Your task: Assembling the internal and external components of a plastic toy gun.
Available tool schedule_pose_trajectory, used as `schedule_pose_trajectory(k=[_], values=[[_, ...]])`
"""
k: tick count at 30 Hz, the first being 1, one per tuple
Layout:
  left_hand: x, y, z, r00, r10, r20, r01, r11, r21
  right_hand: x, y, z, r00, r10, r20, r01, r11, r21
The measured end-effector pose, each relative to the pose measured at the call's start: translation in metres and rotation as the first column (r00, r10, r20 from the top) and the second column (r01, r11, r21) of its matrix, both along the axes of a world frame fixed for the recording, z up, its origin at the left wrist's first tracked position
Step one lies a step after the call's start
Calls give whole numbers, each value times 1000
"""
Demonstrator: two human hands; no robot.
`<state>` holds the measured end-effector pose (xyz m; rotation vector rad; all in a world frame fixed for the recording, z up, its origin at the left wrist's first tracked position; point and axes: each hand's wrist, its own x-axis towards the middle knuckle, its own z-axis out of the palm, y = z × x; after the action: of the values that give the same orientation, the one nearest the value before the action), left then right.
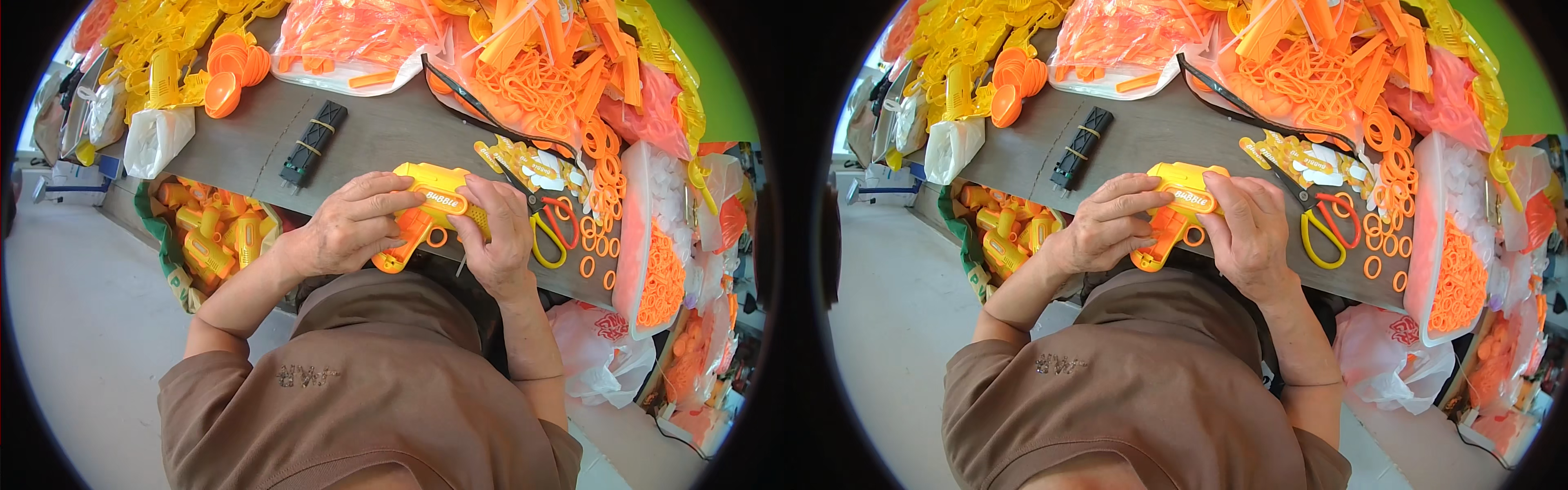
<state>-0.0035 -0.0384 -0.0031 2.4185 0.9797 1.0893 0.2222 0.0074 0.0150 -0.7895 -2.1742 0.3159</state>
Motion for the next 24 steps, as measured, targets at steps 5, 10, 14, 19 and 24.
schedule_pose_trajectory(k=[5, 10, 14, 19, 24], values=[[2, -1, 3, 998, 8, -57, -8, 1000, -13, -2, -2, -2, 1000, -12, 2, 12, 1000, -27], [4, -1, 6, 991, 21, -133, -22, 1000, -10, -1, -4, -5, 1000, -20, 6, 20, 999, -41], [4, -1, 5, 987, 34, -156, -33, 999, 7, 9, -8, -17, 996, -31, 87, 24, 996, 81], [5, -1, 2, 989, 39, -140, -38, 999, 10, 14, -17, -20, 967, -78, 244, 38, 986, 165], [4, -2, -2, 991, 49, -126, -48, 999, 10, 14, -19, -13, 910, -71, 409, 0, 985, 171]])
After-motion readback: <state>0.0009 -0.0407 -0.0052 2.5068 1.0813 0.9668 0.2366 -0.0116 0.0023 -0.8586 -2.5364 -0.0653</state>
